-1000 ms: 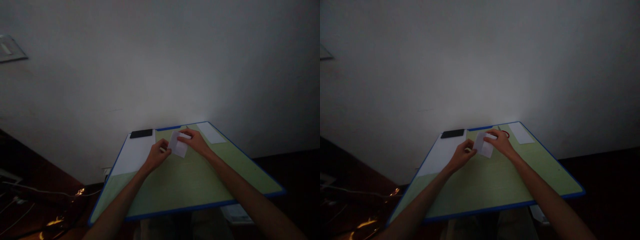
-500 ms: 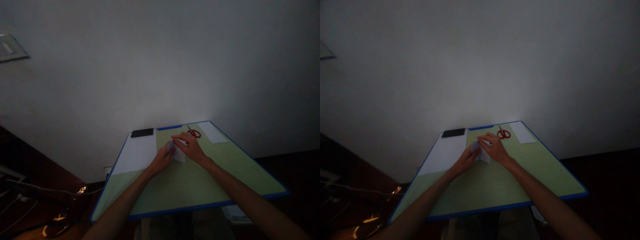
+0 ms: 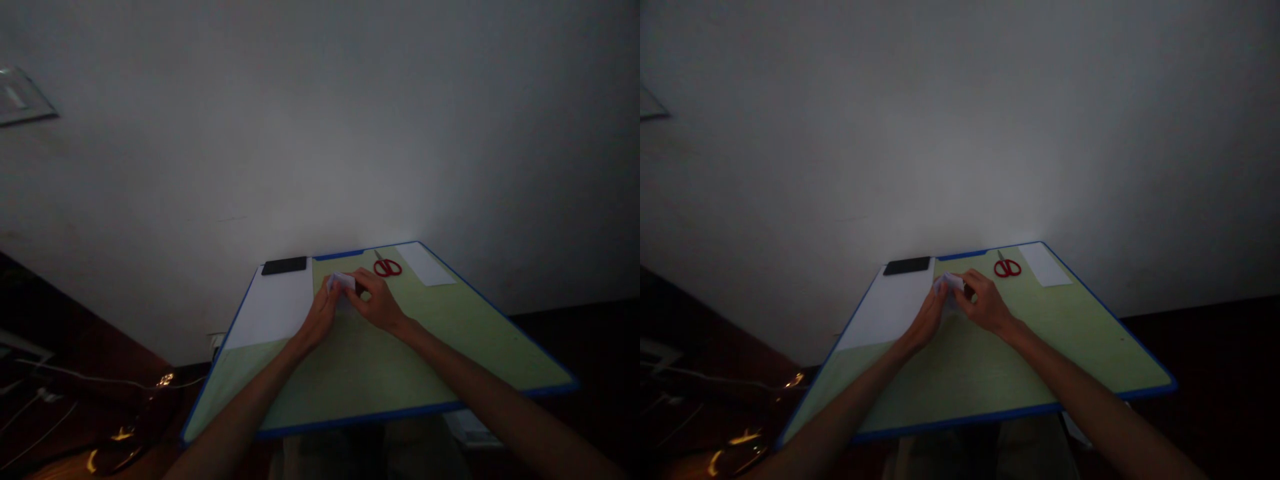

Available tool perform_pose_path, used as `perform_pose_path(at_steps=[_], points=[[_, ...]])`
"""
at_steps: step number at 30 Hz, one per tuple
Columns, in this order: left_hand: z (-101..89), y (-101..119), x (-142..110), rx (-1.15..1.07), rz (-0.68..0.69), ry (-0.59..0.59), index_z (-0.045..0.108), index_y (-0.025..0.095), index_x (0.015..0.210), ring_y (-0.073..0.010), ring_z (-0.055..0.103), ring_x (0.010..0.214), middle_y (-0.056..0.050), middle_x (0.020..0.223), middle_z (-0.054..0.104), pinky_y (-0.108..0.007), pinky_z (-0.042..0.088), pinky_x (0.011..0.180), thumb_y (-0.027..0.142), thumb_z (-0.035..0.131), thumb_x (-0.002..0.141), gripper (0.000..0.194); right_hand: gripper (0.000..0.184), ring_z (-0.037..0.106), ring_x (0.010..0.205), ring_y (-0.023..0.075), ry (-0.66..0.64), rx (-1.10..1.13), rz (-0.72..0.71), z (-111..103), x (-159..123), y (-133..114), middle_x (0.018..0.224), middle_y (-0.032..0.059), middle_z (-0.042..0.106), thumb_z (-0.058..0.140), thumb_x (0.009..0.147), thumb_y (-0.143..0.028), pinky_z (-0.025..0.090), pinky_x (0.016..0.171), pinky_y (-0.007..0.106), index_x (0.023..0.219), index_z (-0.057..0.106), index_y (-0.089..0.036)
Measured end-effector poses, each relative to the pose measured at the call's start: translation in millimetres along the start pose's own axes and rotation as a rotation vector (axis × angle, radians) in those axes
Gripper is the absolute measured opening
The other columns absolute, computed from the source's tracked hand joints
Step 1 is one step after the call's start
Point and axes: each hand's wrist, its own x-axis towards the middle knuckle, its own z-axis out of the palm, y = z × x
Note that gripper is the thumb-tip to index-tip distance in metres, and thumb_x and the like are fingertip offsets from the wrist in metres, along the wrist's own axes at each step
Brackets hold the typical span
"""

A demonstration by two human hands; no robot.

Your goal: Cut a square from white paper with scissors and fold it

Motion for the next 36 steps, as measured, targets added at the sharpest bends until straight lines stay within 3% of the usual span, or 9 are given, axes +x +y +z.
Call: perform_pose_path(at_steps=[5,8,15,22,30,36], points=[[3.6,-6.1,-3.7,0.079,0.065,-0.094,0.038,0.015,0.139,-0.0247,0.045,0.132,-0.015,0.14,0.049,-0.043,0.028,0.116,0.048,0.035,0.101,0.05,0.007,0.056,0.068,0.016,0.091,-0.121,0.039,0.6,-2.0,4.7,0.079,0.0024,0.061,0.063,0.089,-0.024,0.043,0.062,0.028,0.092,0.067,-0.019],[6.3,-11.0,-5.3,0.109,0.072,-0.129,0.026,0.018,0.148,-0.0256,0.032,0.143,-0.015,0.151,0.038,-0.045,0.02,0.121,0.048,0.036,0.101,0.057,0.013,0.055,0.068,0.0169,0.155,-0.21,0.059,-0.5,-1.9,4.5,0.073,0.0017,0.06,0.063,0.09,-0.026,0.041,0.063,0.029,0.079,0.063,-0.019],[6.6,-10.0,-9.7,0.144,0.044,-0.217,0.002,0.018,0.157,-0.027,0.018,0.15,-0.016,0.163,0.018,-0.048,0.012,0.123,0.051,0.033,0.1,0.072,0.012,0.057,0.068,0.0167,0.195,-0.246,0.057,0.3,-1.1,3.1,0.074,0.0015,0.062,0.064,0.09,-0.028,0.041,0.064,0.029,0.081,0.064,-0.019],[6.0,-7.1,-13.2,0.221,0.071,-0.255,-0.011,0.021,0.156,-0.0262,0.004,0.152,-0.012,0.166,-0.004,-0.048,0.007,0.124,0.052,0.03,0.1,0.076,0.027,0.056,0.061,0.0142,0.216,-0.326,0.072,0.5,-2.5,-1.5,0.068,0.0012,0.061,0.061,0.093,-0.035,0.038,0.059,0.028,0.073,0.066,-0.018],[7.1,-7.4,-13.1,0.299,0.097,-0.265,-0.011,0.02,0.156,-0.0271,0.006,0.152,-0.015,0.165,-0.002,-0.049,0.009,0.124,0.049,0.031,0.101,0.076,0.012,0.062,0.071,0.0164,0.271,-0.261,0.045,-0.5,-1.0,-4.1,0.077,0.0027,0.067,0.064,0.09,-0.028,0.044,0.067,0.029,0.083,0.07,-0.019],[10.0,-6.5,-12.7,0.272,0.118,-0.233,-0.013,0.02,0.156,-0.0302,0.017,0.15,-0.018,0.163,0.009,-0.054,0.015,0.121,0.044,0.035,0.101,0.077,0.026,0.056,0.062,0.0152,0.239,-0.077,0.083,-1.9,1.4,-9.0,0.067,0.0012,0.06,0.057,0.094,-0.032,0.043,0.059,0.028,0.072,0.064,-0.019]])
